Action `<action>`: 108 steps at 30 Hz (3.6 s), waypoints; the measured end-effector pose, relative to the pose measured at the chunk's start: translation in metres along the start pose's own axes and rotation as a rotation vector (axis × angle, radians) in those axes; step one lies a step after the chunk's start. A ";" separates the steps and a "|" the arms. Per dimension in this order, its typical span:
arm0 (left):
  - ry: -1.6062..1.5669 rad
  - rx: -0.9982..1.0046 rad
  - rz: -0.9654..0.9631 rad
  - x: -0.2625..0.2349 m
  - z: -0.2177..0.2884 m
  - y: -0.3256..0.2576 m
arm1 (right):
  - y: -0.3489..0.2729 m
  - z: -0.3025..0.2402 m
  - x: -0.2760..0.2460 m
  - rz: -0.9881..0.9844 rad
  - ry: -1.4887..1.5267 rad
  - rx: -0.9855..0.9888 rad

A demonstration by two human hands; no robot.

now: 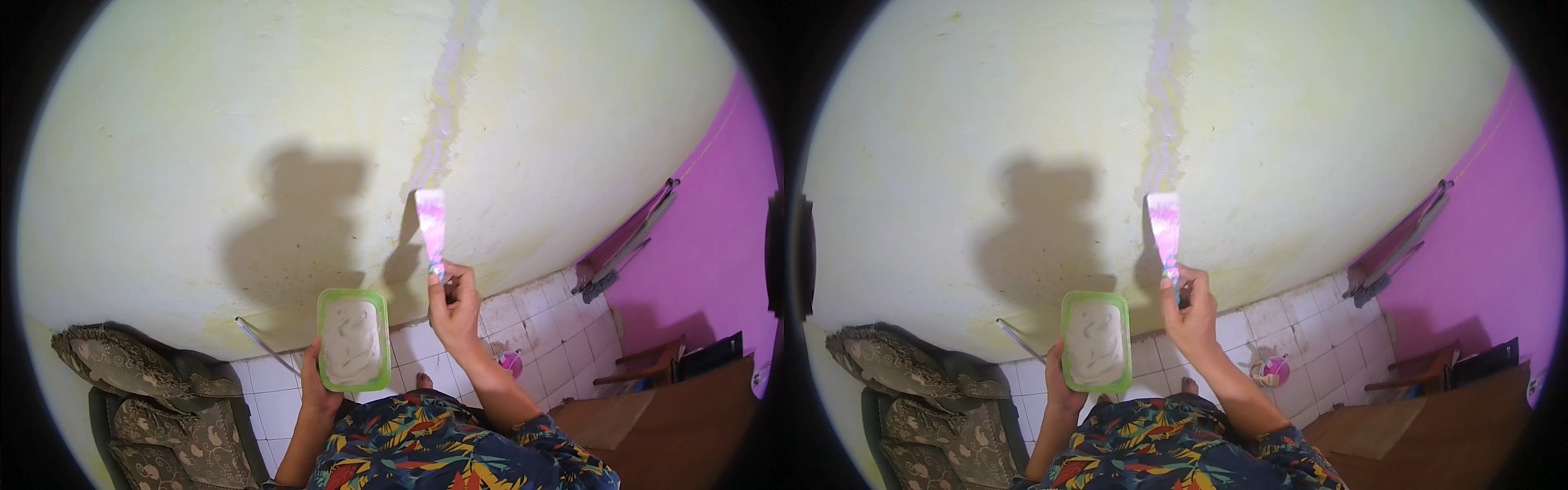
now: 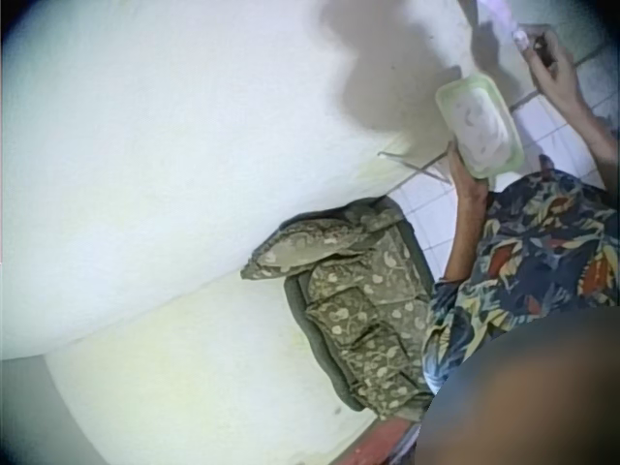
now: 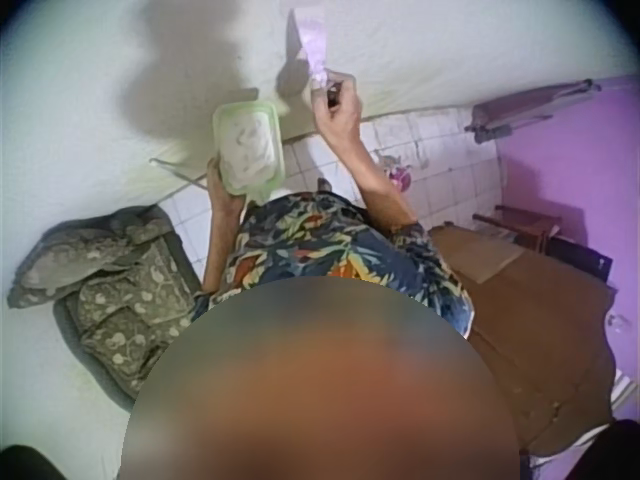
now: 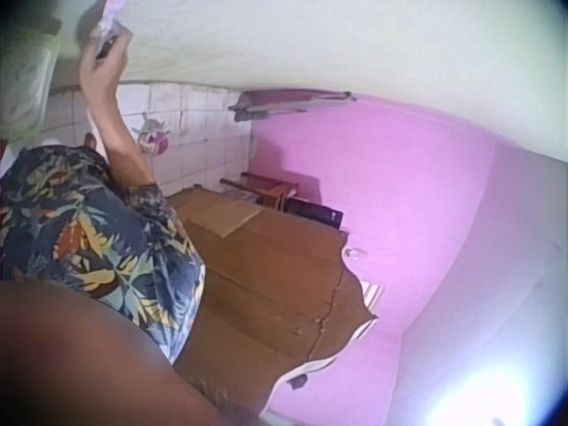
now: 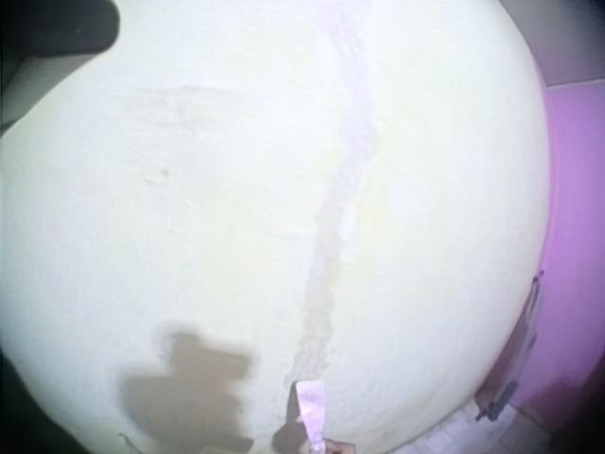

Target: The person uses a putty knife to scoop white compound from a green container and applies it to a vertical crack on a pale yellow wall. They repeatedly smooth the compound along the crack and occasionally wipe excess material back into the container.

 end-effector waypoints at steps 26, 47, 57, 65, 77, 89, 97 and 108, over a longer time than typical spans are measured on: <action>0.002 0.019 -0.007 -0.006 -0.004 -0.003 | 0.073 -0.007 0.051 0.118 -0.232 -0.459; 0.003 0.020 -0.005 -0.002 -0.003 0.001 | 0.048 0.010 0.034 0.048 -0.042 -0.336; -0.001 0.015 0.008 -0.003 -0.004 0.000 | 0.100 -0.043 0.046 0.076 -0.260 -0.482; -0.014 0.002 -0.027 -0.004 0.002 0.000 | 0.085 -0.030 0.036 0.101 0.021 -0.404; -0.022 0.002 -0.019 -0.007 -0.005 0.004 | 0.055 -0.004 0.043 -0.022 -0.259 -0.367; 0.010 0.020 -0.047 -0.008 0.001 0.001 | 0.108 -0.062 0.032 0.035 -0.063 -0.352; 0.012 -0.004 0.019 -0.008 -0.002 0.001 | 0.044 0.002 0.025 -0.070 -0.226 -0.169; 0.006 0.019 -0.026 -0.012 0.004 -0.002 | 0.029 0.004 0.018 -0.052 -0.052 -0.159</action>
Point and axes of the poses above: each hand's wrist, its own y-axis towards the middle knuckle, its own x-axis out of the palm, z = x × y, the point moved 1 cm from there along y, towards the middle knuckle, and after that the axes turned 12 degrees about z, right-handed, at the moved point
